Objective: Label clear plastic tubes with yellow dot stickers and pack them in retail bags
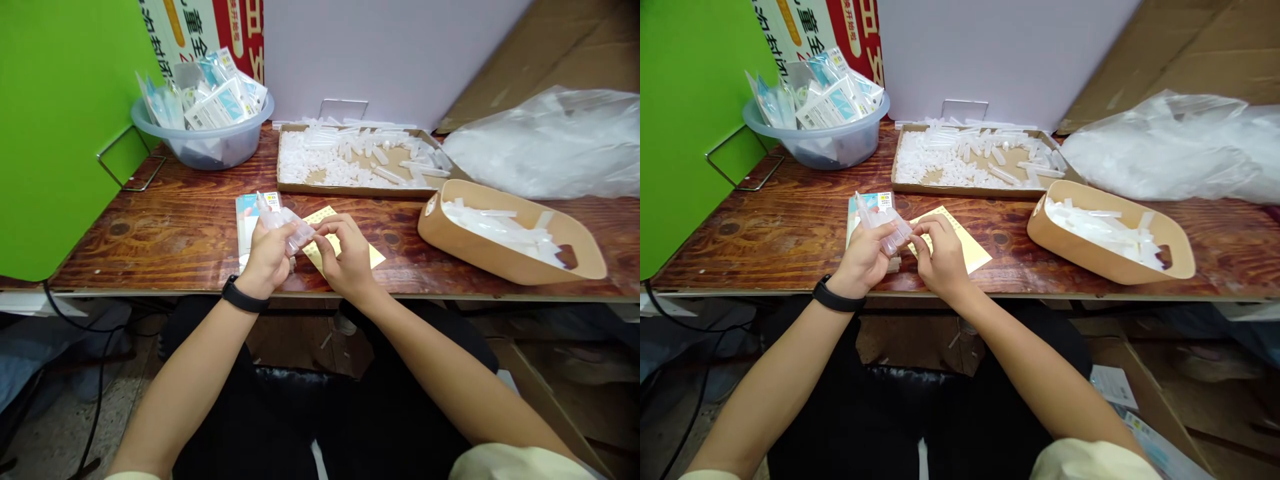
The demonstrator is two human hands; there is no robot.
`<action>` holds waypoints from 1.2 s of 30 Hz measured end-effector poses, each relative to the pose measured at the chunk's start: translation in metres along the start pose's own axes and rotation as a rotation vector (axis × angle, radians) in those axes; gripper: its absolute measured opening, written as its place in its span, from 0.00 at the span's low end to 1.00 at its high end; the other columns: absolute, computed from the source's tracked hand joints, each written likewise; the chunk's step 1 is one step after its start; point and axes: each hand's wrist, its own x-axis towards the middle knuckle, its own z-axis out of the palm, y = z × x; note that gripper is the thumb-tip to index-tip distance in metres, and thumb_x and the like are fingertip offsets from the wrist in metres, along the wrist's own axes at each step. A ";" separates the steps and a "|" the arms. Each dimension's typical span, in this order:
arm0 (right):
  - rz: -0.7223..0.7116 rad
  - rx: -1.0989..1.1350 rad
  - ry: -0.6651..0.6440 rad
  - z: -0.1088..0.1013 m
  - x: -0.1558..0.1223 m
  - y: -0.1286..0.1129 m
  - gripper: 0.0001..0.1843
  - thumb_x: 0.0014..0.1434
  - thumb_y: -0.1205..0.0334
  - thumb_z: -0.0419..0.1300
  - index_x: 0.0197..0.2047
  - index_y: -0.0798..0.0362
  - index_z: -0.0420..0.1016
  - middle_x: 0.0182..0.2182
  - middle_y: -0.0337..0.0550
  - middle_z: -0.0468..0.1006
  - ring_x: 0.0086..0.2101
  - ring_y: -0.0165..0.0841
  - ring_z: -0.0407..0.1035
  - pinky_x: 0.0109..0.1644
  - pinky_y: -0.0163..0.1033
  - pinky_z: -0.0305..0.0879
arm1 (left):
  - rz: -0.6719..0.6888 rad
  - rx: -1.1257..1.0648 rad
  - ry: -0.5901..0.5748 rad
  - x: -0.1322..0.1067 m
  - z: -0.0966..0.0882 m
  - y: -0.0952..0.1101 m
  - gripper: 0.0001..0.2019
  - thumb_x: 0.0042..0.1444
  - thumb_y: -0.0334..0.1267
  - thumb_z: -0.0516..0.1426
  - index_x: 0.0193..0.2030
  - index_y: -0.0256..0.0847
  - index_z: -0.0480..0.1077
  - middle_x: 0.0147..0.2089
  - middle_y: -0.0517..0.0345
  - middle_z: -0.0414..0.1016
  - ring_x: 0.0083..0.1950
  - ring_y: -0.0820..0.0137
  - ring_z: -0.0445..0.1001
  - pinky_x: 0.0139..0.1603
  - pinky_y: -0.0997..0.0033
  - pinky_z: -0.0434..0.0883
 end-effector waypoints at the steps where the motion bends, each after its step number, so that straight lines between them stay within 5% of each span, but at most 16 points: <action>1: -0.002 -0.015 0.014 0.002 -0.001 -0.001 0.04 0.62 0.67 0.54 0.34 0.51 0.64 0.34 0.45 0.71 0.37 0.36 0.67 0.41 0.44 0.65 | -0.004 -0.007 0.013 -0.001 0.001 0.000 0.16 0.42 0.24 0.59 0.37 0.41 0.60 0.31 0.63 0.69 0.32 0.72 0.72 0.36 0.71 0.71; 6: 0.117 -0.057 0.033 0.005 -0.002 -0.007 0.05 0.62 0.61 0.54 0.34 0.50 0.64 0.33 0.44 0.72 0.37 0.37 0.68 0.42 0.45 0.66 | -0.039 -0.034 0.060 -0.007 0.005 0.003 0.17 0.44 0.22 0.57 0.39 0.41 0.60 0.30 0.65 0.68 0.30 0.74 0.72 0.35 0.73 0.71; 11: 0.341 0.161 -0.036 0.001 0.001 -0.001 0.11 0.60 0.53 0.58 0.38 0.49 0.63 0.34 0.43 0.72 0.37 0.35 0.70 0.44 0.43 0.68 | -0.077 -0.013 0.038 -0.006 0.002 0.009 0.19 0.44 0.21 0.56 0.43 0.40 0.62 0.31 0.63 0.70 0.31 0.72 0.73 0.40 0.68 0.73; 17: 0.307 0.310 -0.107 -0.005 0.004 0.005 0.12 0.56 0.54 0.63 0.37 0.50 0.65 0.32 0.40 0.73 0.34 0.33 0.70 0.42 0.41 0.68 | -0.088 -0.002 -0.021 -0.004 -0.002 0.009 0.17 0.43 0.21 0.58 0.40 0.39 0.62 0.32 0.62 0.70 0.33 0.70 0.74 0.39 0.67 0.74; 22: 0.266 0.100 -0.115 -0.015 0.006 0.014 0.02 0.59 0.63 0.58 0.36 0.51 0.69 0.32 0.42 0.74 0.34 0.34 0.70 0.41 0.41 0.67 | -0.087 0.003 -0.013 -0.001 -0.002 0.015 0.21 0.42 0.21 0.57 0.44 0.40 0.61 0.31 0.63 0.71 0.31 0.70 0.75 0.38 0.65 0.75; 26: 0.291 -0.140 -0.299 -0.024 0.001 0.032 0.04 0.55 0.65 0.59 0.33 0.53 0.75 0.33 0.46 0.74 0.34 0.36 0.69 0.41 0.44 0.66 | -0.038 0.029 -0.056 0.003 -0.007 0.021 0.25 0.41 0.23 0.58 0.47 0.41 0.59 0.31 0.62 0.73 0.30 0.68 0.76 0.39 0.65 0.74; 29: 0.279 -0.168 -0.426 -0.026 -0.007 0.041 0.04 0.53 0.65 0.60 0.30 0.52 0.78 0.33 0.46 0.74 0.37 0.38 0.69 0.44 0.46 0.66 | -0.054 0.052 -0.088 0.005 -0.010 0.022 0.22 0.41 0.25 0.59 0.45 0.40 0.61 0.31 0.60 0.74 0.31 0.67 0.77 0.41 0.63 0.74; 36: 0.297 -0.118 -0.445 -0.025 -0.013 0.043 0.05 0.54 0.66 0.60 0.29 0.51 0.77 0.33 0.44 0.74 0.37 0.38 0.68 0.44 0.46 0.64 | -0.105 0.044 -0.057 0.008 -0.011 0.024 0.15 0.37 0.24 0.59 0.34 0.38 0.63 0.27 0.62 0.70 0.28 0.70 0.74 0.36 0.67 0.72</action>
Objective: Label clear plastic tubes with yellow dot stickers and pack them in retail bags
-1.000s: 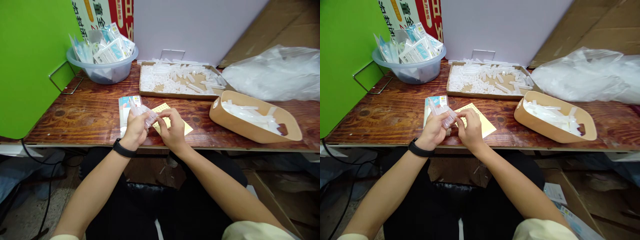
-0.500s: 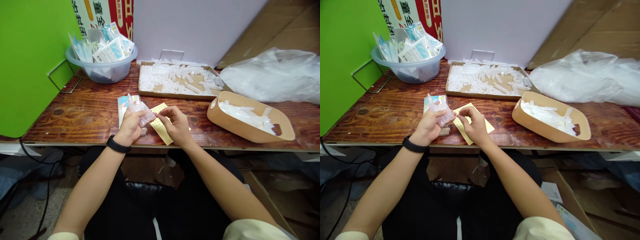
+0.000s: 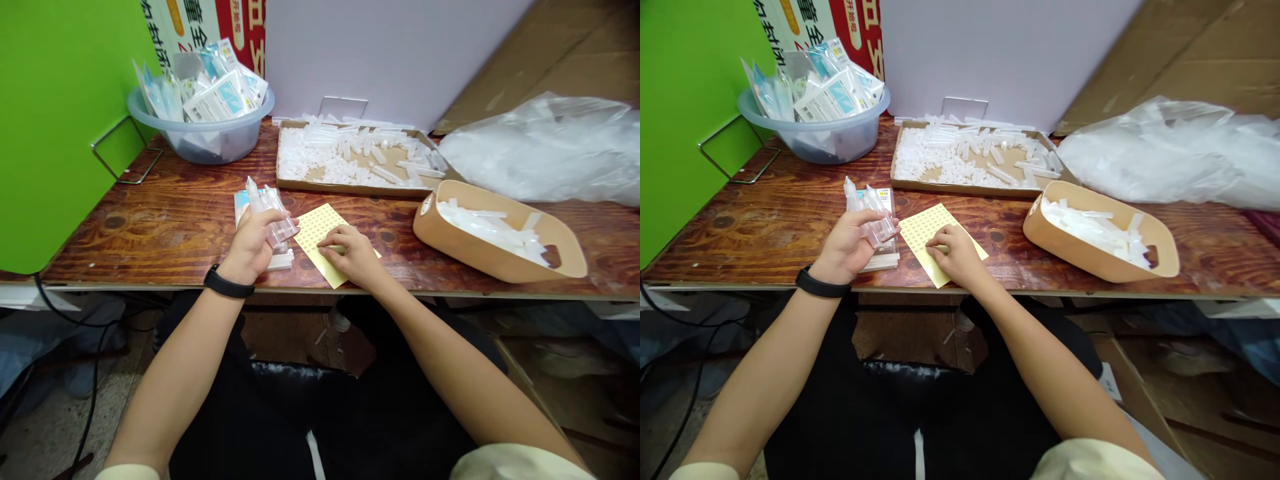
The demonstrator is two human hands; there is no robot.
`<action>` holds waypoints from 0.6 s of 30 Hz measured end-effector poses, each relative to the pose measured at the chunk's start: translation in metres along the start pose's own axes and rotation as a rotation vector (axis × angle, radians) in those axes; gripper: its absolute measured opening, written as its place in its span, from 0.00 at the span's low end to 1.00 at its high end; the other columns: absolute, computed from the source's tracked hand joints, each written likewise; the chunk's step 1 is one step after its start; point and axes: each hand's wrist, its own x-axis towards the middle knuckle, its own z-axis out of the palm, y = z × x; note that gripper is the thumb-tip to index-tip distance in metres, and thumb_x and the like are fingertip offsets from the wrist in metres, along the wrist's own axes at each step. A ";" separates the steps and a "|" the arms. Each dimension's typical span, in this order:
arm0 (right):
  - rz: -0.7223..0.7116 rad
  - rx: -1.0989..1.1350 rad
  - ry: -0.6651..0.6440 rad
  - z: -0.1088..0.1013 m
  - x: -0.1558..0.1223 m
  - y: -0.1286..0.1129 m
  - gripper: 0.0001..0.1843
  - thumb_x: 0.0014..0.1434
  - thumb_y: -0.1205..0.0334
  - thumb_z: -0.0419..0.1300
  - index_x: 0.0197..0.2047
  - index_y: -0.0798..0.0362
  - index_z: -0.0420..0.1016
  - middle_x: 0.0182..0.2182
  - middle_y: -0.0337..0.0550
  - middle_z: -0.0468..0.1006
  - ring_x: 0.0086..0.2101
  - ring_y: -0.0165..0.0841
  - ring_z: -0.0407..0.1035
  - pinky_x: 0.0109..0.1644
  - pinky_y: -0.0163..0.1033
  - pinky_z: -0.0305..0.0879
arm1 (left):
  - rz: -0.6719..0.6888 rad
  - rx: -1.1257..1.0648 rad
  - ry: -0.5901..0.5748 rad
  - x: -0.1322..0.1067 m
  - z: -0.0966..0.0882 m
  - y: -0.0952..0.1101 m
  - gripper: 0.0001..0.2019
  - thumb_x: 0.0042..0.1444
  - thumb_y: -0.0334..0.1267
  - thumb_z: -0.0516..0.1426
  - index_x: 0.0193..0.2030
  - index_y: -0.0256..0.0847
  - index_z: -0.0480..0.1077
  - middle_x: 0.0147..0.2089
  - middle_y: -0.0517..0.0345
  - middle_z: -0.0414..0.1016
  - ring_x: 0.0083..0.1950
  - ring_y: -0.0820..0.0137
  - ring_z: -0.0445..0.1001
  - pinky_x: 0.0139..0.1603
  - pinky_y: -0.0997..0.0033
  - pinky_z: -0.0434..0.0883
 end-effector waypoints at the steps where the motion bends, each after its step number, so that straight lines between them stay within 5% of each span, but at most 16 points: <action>1: 0.010 0.002 -0.010 0.000 0.001 0.000 0.04 0.53 0.66 0.60 0.29 0.51 0.77 0.33 0.44 0.74 0.37 0.37 0.68 0.44 0.46 0.64 | -0.015 0.007 0.010 0.000 0.000 0.000 0.14 0.37 0.25 0.59 0.33 0.37 0.63 0.26 0.62 0.69 0.27 0.71 0.72 0.35 0.67 0.72; 12: -0.050 -0.017 0.035 0.000 -0.002 0.000 0.06 0.55 0.66 0.59 0.30 0.51 0.78 0.35 0.46 0.75 0.39 0.39 0.69 0.46 0.48 0.64 | -0.080 0.023 0.112 0.004 0.001 0.003 0.06 0.41 0.25 0.60 0.28 0.32 0.68 0.26 0.56 0.72 0.28 0.72 0.73 0.32 0.74 0.71; 15: -0.024 -0.011 0.022 0.000 -0.001 -0.001 0.05 0.54 0.67 0.59 0.29 0.51 0.77 0.34 0.45 0.74 0.38 0.38 0.68 0.45 0.46 0.64 | -0.066 -0.002 0.088 0.004 0.002 0.003 0.10 0.44 0.24 0.59 0.36 0.30 0.69 0.30 0.51 0.75 0.32 0.69 0.76 0.40 0.68 0.74; 18: 0.025 0.012 -0.022 -0.002 0.003 -0.001 0.04 0.53 0.67 0.59 0.29 0.53 0.75 0.33 0.45 0.73 0.36 0.37 0.68 0.42 0.44 0.64 | -0.044 0.007 0.065 0.002 0.003 0.003 0.25 0.45 0.22 0.58 0.53 0.36 0.64 0.35 0.51 0.77 0.36 0.65 0.78 0.45 0.62 0.74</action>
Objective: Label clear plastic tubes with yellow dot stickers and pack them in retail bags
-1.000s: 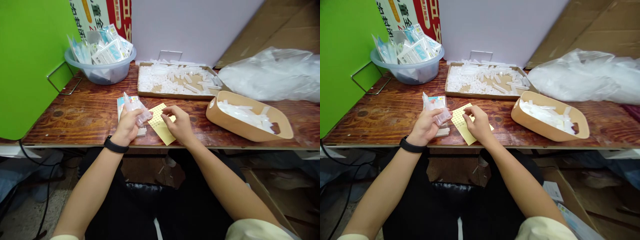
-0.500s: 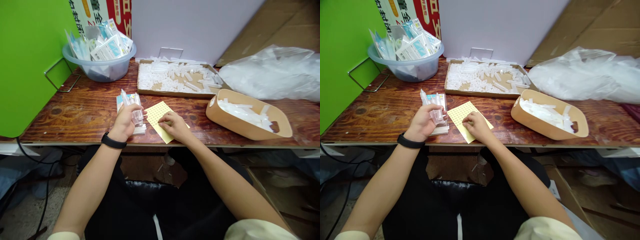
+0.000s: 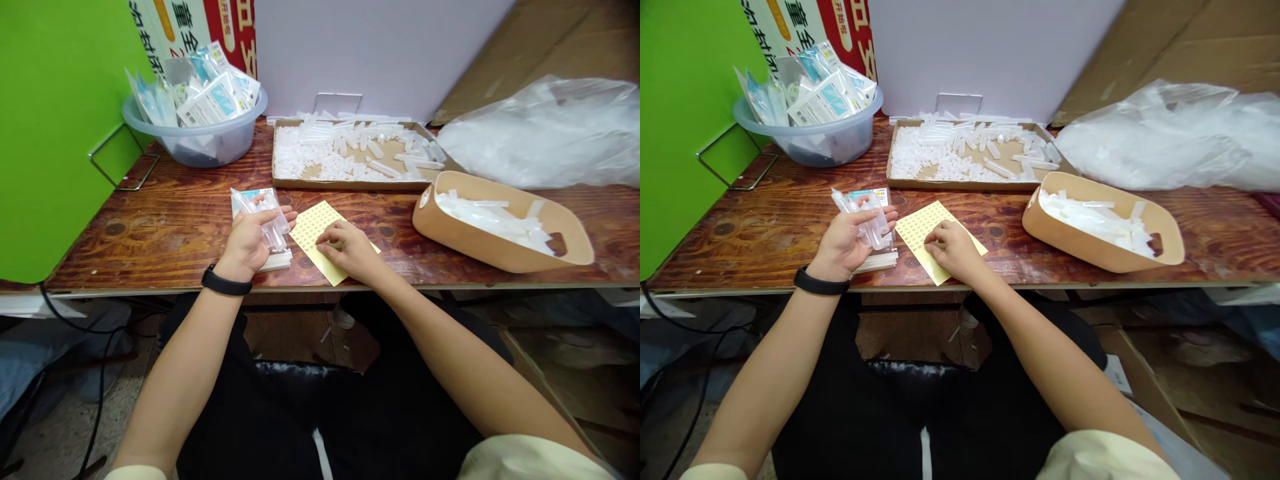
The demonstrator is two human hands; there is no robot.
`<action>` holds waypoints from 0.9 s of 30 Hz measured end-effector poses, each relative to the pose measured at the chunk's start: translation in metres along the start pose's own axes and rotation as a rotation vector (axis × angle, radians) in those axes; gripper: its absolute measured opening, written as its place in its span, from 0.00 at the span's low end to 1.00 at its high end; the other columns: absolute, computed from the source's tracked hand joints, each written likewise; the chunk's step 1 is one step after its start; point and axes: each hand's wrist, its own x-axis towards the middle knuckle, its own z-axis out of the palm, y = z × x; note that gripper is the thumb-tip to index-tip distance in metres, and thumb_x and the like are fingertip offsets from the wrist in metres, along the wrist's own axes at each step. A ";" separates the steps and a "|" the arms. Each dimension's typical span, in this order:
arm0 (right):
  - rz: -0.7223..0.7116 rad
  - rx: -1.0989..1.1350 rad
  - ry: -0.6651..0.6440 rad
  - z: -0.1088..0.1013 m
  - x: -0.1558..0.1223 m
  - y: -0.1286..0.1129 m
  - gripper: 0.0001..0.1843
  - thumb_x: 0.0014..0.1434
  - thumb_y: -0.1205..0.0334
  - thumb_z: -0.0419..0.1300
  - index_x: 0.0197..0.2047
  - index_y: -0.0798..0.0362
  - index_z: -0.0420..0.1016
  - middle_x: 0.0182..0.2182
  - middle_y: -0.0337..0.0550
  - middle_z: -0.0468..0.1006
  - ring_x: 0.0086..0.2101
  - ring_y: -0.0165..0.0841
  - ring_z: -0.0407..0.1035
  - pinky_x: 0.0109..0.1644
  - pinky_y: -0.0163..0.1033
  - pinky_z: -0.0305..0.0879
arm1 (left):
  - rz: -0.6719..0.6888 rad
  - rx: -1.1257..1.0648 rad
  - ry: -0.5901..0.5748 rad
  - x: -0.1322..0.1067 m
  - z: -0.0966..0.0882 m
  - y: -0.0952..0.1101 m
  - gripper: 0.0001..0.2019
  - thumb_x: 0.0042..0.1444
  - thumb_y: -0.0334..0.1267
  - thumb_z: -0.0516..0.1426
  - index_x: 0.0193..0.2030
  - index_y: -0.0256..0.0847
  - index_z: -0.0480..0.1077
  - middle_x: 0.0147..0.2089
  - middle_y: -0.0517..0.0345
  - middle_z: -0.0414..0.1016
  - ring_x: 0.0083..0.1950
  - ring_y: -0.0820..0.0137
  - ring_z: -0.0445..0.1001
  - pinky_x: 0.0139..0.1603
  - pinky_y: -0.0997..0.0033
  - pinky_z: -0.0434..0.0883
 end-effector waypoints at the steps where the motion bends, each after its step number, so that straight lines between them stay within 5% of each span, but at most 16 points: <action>1: 0.016 0.010 -0.015 0.000 0.001 0.000 0.03 0.52 0.67 0.59 0.29 0.53 0.75 0.33 0.44 0.72 0.35 0.36 0.68 0.41 0.43 0.64 | 0.004 0.007 -0.008 -0.001 0.000 0.000 0.30 0.46 0.22 0.57 0.57 0.39 0.60 0.36 0.51 0.77 0.37 0.65 0.78 0.46 0.60 0.74; 6: 0.074 0.035 -0.050 -0.002 0.004 -0.001 0.02 0.51 0.69 0.60 0.28 0.54 0.73 0.32 0.43 0.71 0.33 0.34 0.67 0.38 0.40 0.63 | 0.021 0.063 -0.052 -0.001 0.000 -0.001 0.34 0.46 0.20 0.56 0.61 0.44 0.58 0.34 0.55 0.75 0.36 0.64 0.79 0.45 0.57 0.75; 16: 0.042 0.047 0.028 0.001 0.002 -0.001 0.04 0.50 0.69 0.61 0.26 0.54 0.76 0.31 0.43 0.72 0.32 0.33 0.67 0.38 0.40 0.63 | 0.035 0.077 -0.044 0.001 -0.001 -0.003 0.21 0.44 0.20 0.55 0.47 0.39 0.64 0.33 0.56 0.72 0.39 0.62 0.78 0.49 0.53 0.74; 27: 0.213 -0.153 -0.202 -0.003 0.017 -0.016 0.05 0.56 0.70 0.56 0.29 0.55 0.70 0.36 0.47 0.72 0.37 0.36 0.66 0.41 0.39 0.60 | 0.068 0.003 0.023 0.006 0.000 -0.007 0.23 0.46 0.17 0.52 0.50 0.38 0.63 0.35 0.53 0.75 0.44 0.60 0.79 0.54 0.51 0.71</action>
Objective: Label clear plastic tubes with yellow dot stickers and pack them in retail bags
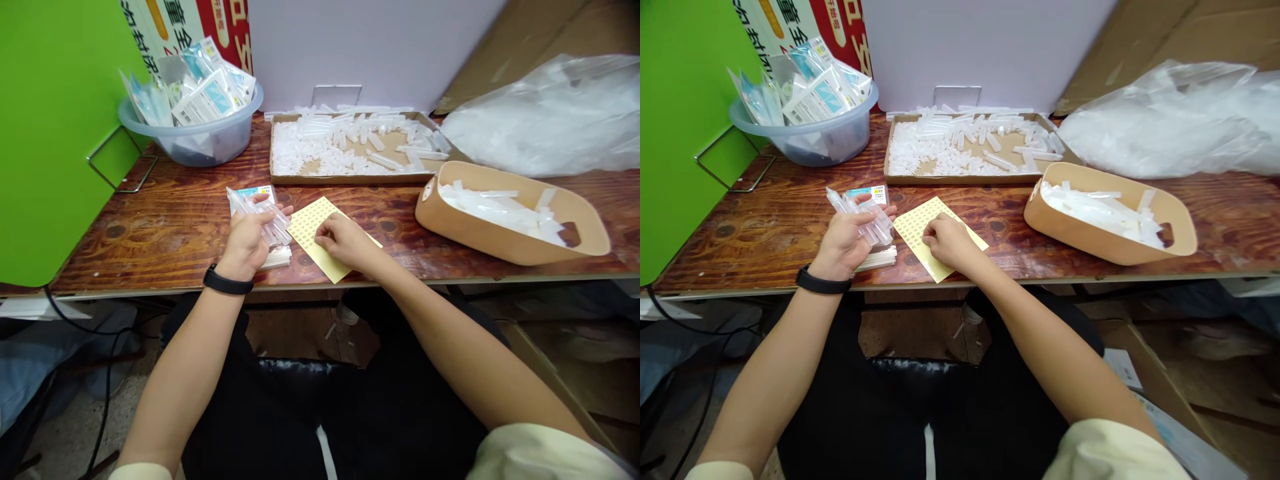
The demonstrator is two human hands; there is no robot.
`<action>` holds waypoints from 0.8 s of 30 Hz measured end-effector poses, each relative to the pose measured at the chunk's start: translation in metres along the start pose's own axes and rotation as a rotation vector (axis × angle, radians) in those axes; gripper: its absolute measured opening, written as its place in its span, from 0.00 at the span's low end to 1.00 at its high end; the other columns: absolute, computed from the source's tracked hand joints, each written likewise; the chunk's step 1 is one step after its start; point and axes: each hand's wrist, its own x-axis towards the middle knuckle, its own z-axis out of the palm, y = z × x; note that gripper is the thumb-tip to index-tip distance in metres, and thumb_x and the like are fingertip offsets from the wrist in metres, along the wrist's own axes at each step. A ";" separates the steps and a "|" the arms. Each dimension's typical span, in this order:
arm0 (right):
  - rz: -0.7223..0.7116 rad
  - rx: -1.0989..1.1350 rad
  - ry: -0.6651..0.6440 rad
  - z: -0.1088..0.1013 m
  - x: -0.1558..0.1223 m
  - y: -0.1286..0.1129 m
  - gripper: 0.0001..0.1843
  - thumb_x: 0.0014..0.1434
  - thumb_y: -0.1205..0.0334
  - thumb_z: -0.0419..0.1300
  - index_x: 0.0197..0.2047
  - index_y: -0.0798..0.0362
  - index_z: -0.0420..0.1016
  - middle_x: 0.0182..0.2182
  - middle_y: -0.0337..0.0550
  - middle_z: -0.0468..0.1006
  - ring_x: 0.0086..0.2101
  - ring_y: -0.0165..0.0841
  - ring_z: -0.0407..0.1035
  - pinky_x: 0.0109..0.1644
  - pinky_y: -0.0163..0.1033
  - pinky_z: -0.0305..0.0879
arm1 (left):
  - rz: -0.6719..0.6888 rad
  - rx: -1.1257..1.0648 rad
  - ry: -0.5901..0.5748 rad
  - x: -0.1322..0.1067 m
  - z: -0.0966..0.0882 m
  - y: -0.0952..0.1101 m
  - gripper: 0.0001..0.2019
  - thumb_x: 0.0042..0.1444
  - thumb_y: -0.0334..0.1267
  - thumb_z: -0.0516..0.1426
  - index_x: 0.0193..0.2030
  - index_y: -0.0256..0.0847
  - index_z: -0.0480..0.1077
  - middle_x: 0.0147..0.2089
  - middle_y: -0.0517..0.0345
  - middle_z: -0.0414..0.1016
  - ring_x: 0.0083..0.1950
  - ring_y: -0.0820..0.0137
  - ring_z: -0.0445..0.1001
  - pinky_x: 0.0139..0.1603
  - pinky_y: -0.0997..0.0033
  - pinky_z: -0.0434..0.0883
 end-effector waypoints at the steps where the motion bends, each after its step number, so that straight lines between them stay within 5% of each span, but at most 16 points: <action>1: 0.004 -0.023 -0.010 0.000 0.000 -0.002 0.06 0.56 0.70 0.55 0.29 0.55 0.69 0.37 0.48 0.71 0.38 0.37 0.66 0.42 0.40 0.59 | 0.004 -0.002 0.002 0.000 0.000 0.000 0.23 0.47 0.17 0.52 0.49 0.38 0.63 0.34 0.54 0.75 0.43 0.60 0.79 0.53 0.52 0.71; 9: -0.021 0.004 -0.039 -0.007 -0.003 0.002 0.07 0.57 0.69 0.53 0.28 0.53 0.61 0.34 0.47 0.69 0.35 0.36 0.63 0.39 0.40 0.58 | 0.031 -0.029 0.018 0.004 -0.001 -0.003 0.18 0.48 0.17 0.51 0.43 0.39 0.59 0.31 0.56 0.74 0.37 0.63 0.80 0.50 0.58 0.73; 17: -0.395 0.483 0.249 0.005 -0.020 -0.029 0.08 0.64 0.60 0.51 0.33 0.51 0.62 0.34 0.43 0.69 0.37 0.34 0.64 0.44 0.41 0.61 | -0.035 -0.104 0.094 -0.002 0.008 -0.005 0.16 0.52 0.18 0.49 0.43 0.40 0.55 0.32 0.51 0.75 0.34 0.65 0.79 0.46 0.63 0.72; 24: -0.404 0.538 0.407 0.019 -0.019 -0.044 0.10 0.65 0.57 0.52 0.33 0.51 0.62 0.34 0.44 0.69 0.37 0.34 0.65 0.44 0.42 0.62 | -0.039 -0.183 0.090 -0.009 0.011 -0.008 0.15 0.52 0.19 0.50 0.42 0.40 0.55 0.37 0.48 0.76 0.33 0.68 0.78 0.44 0.66 0.72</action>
